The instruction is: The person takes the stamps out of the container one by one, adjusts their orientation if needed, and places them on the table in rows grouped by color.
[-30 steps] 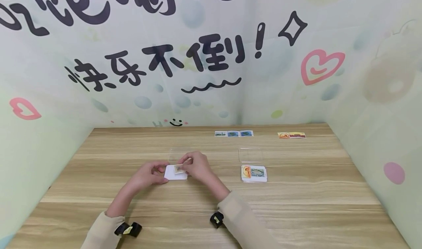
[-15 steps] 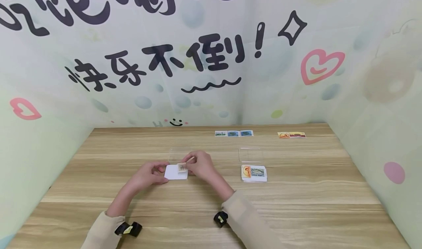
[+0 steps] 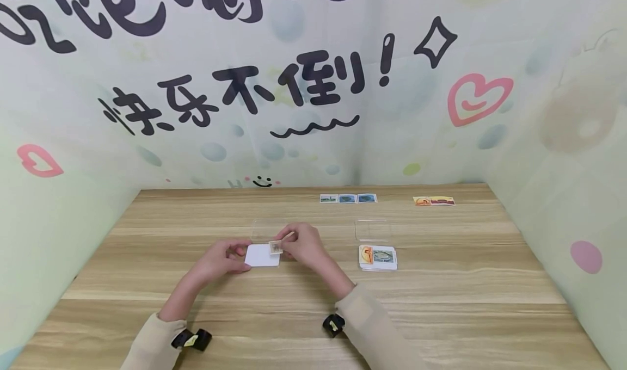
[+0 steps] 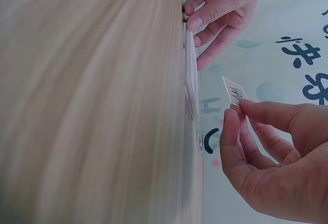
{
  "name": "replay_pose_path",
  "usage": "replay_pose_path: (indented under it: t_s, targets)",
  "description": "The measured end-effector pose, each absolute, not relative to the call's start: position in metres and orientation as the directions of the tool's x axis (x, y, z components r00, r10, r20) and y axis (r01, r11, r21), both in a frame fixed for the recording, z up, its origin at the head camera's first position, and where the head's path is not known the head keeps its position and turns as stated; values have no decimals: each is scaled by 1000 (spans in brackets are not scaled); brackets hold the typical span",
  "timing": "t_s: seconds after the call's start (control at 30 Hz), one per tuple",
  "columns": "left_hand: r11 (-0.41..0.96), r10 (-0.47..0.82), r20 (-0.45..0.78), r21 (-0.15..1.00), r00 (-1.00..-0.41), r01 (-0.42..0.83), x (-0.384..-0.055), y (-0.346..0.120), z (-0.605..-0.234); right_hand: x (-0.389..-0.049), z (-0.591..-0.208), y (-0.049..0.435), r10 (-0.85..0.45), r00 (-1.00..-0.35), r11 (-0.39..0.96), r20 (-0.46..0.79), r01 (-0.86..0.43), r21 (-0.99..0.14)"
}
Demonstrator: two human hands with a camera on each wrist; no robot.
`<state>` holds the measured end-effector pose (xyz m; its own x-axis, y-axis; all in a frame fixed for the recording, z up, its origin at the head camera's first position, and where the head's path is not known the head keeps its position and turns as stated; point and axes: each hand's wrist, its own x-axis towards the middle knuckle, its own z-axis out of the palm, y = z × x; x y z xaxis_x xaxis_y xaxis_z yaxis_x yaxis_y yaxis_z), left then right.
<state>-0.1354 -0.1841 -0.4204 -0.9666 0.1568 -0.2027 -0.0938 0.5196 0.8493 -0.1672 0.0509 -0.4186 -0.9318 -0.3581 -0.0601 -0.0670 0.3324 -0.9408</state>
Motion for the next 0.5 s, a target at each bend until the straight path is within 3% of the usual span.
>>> replay_pose_path:
  t_s: [0.5]
  targets:
    - [509,157,-201,856,-967,-95,-135,-185,-421,-165,-415,61,-334,-942,324,-18,-97,-941]
